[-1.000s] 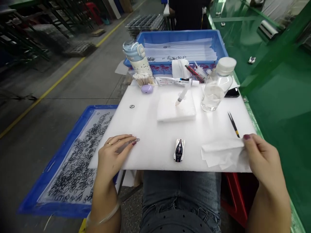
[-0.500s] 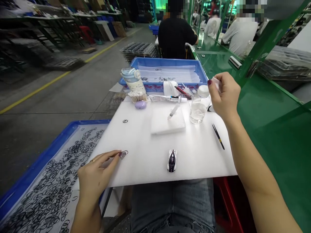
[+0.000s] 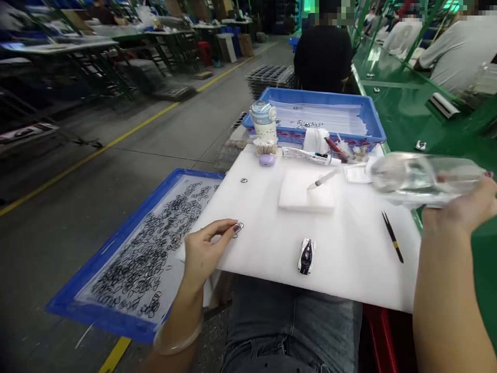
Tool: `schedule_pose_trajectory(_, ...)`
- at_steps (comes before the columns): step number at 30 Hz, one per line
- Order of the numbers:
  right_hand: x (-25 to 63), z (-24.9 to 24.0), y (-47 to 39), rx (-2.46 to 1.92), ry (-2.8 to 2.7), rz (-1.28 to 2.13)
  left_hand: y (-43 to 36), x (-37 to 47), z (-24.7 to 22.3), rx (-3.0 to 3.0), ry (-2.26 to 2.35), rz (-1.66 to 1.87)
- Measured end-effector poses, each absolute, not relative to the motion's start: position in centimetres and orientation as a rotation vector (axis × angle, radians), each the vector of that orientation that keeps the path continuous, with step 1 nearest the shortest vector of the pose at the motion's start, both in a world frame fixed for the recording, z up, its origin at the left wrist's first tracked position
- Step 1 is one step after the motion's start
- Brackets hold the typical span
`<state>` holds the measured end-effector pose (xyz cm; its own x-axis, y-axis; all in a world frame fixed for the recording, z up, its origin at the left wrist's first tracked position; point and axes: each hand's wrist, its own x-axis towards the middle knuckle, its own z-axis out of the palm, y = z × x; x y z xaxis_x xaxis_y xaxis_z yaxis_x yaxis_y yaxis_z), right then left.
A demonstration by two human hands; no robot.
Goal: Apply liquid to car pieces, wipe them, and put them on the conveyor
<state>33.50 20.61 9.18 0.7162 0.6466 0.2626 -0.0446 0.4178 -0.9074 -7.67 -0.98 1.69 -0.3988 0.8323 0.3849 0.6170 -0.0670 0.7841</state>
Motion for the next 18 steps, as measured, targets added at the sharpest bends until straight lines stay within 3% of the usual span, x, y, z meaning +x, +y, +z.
schedule_pose_trajectory(4, 35.2, 8.2, 19.4, -0.937, -0.773, 0.786, -0.6, -7.0, 2.0, 1.654, 1.914, 1.442)
schedule_pose_trajectory(11, 35.4, 7.6, 18.0, -1.127, -0.548, 0.808, 0.2, -5.3, 1.2, 2.232, 1.910, 1.227)
schedule_pose_trajectory(18, 34.1, 7.7, 17.6, -1.088, -0.414, 0.815, -0.2, -3.2, 0.7, 2.778, 1.586, 0.844)
